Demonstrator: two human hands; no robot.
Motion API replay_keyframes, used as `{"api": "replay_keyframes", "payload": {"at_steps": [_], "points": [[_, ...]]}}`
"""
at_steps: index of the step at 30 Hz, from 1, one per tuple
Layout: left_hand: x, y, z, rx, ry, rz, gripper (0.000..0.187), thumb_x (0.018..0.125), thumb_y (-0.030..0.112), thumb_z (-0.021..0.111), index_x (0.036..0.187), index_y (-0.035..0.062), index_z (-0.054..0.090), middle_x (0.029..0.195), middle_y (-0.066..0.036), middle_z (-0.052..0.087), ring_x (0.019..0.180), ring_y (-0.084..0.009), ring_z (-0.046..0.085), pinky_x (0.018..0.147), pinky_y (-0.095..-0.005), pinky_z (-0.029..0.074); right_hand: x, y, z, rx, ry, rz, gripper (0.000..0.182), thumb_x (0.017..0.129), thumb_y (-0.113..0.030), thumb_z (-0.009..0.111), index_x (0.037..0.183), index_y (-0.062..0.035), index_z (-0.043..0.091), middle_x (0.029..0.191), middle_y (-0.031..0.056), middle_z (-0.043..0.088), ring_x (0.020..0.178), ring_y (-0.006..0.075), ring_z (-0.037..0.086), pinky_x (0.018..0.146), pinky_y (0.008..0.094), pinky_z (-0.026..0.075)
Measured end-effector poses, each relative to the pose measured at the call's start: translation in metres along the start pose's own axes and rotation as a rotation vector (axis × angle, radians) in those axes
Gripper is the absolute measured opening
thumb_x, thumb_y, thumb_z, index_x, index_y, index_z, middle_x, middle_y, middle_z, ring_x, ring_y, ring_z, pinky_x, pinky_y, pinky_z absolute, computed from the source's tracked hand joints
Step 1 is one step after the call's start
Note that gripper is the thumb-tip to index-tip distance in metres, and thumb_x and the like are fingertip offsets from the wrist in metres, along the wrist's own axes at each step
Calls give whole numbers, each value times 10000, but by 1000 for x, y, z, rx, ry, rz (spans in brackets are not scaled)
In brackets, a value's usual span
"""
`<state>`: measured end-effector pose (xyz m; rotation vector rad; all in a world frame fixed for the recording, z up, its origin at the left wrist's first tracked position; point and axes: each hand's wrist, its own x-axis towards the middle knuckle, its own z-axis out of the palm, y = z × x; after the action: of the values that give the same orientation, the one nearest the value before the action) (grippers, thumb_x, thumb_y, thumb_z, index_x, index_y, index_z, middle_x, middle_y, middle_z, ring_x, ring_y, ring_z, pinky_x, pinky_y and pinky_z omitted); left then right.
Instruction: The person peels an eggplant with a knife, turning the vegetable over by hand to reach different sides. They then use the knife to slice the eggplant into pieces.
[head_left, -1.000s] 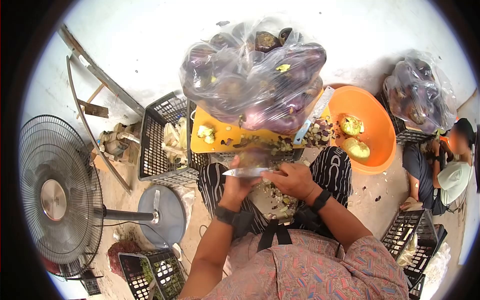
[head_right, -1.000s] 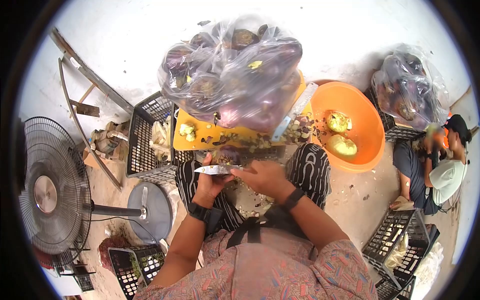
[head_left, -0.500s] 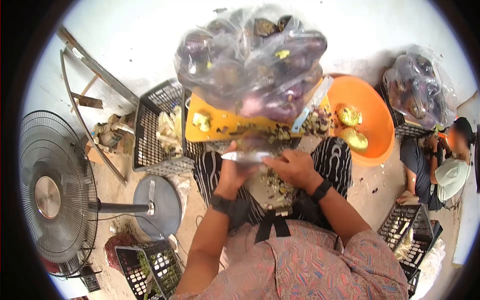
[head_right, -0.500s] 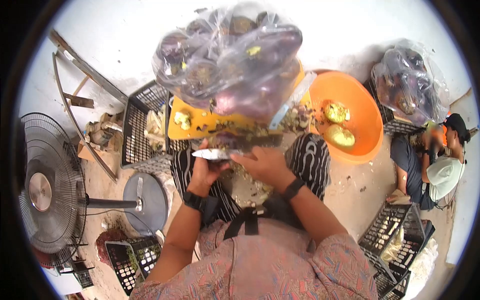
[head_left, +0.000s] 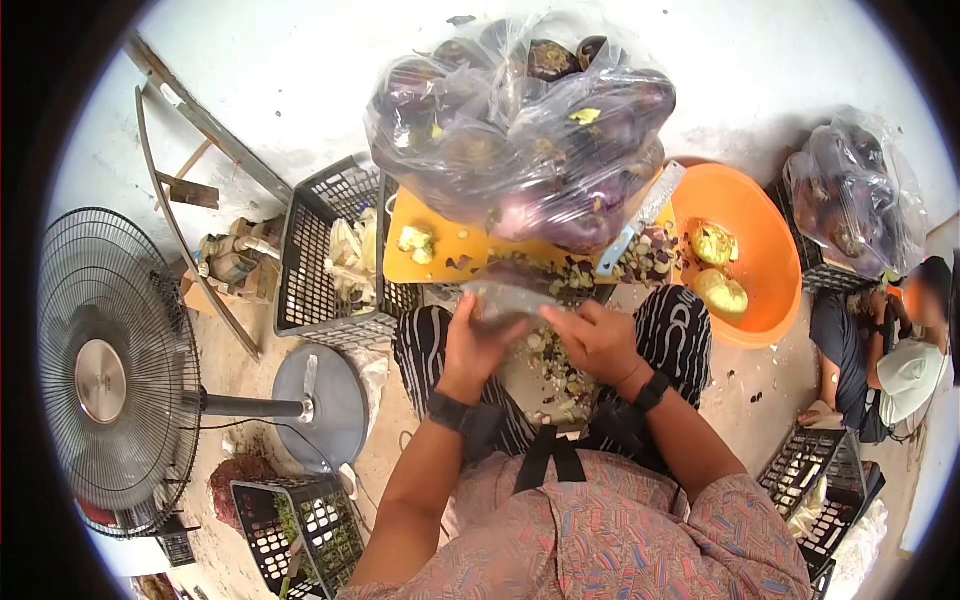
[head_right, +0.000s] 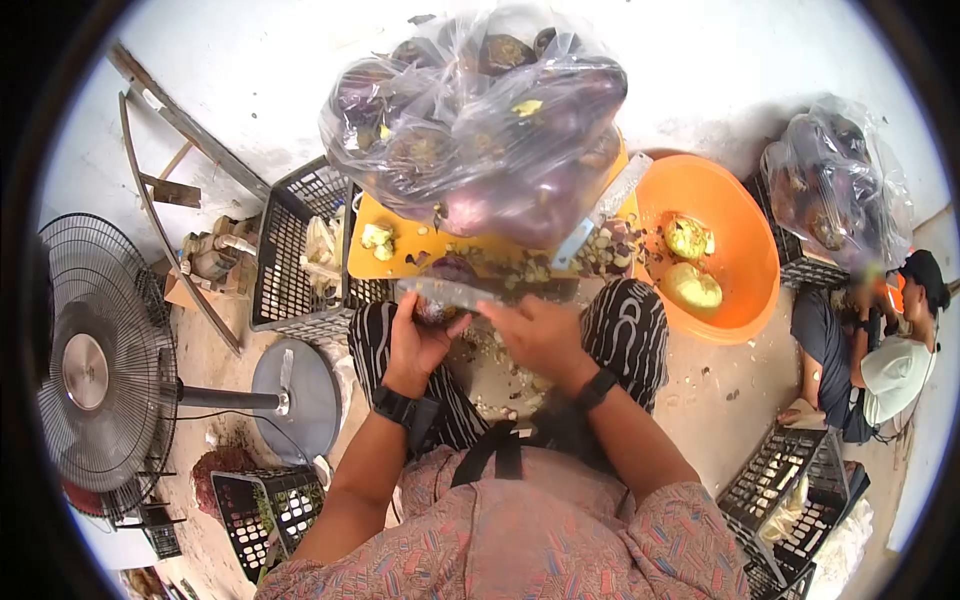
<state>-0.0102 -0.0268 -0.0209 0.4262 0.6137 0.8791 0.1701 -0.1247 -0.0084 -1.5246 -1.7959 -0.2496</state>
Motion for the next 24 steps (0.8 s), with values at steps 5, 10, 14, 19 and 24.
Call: {"api": "replay_keyframes", "payload": {"at_steps": [5, 10, 14, 19, 24], "points": [[1, 0, 1, -141, -104, -56, 387, 942, 319, 463, 1219, 52, 507, 1190, -139, 555, 1133, -323, 519, 979, -530, 408, 0, -7, 1, 65, -16, -72, 390, 748, -116, 677, 1102, -279, 694, 612, 2, 471, 470, 195, 486, 439, 325, 402], [0, -2, 1, -117, -163, 6, 436, 907, 351, 509, 1239, 69, 507, 1212, -114, 565, 1124, -309, 534, 985, -510, 411, 3, -12, 4, 127, 53, -29, 394, 745, -105, 676, 1103, -269, 696, 599, 8, 478, 476, 193, 502, 441, 322, 416], [-3, -2, -1, -145, -220, -17, 471, 865, 381, 562, 1233, 90, 520, 1197, -98, 584, 1120, -293, 553, 992, -511, 408, 7, -18, 4, 131, 78, -21, 388, 743, -102, 677, 1095, -264, 699, 594, 11, 483, 477, 193, 510, 439, 317, 423], [-1, -5, -11, -14, -201, -95, 447, 887, 416, 546, 1209, 107, 538, 1187, -96, 595, 1109, -286, 567, 933, -505, 460, 8, -20, 6, 134, 127, -24, 356, 750, -112, 681, 1074, -258, 707, 589, 10, 488, 467, 192, 514, 425, 310, 424], [-2, -4, -14, 35, -147, -72, 442, 885, 427, 552, 1194, 110, 552, 1153, -91, 616, 1098, -286, 578, 927, -507, 471, 6, -19, 6, 134, 96, -14, 361, 756, -119, 679, 1087, -261, 703, 594, 14, 494, 467, 194, 521, 428, 315, 430]]}}
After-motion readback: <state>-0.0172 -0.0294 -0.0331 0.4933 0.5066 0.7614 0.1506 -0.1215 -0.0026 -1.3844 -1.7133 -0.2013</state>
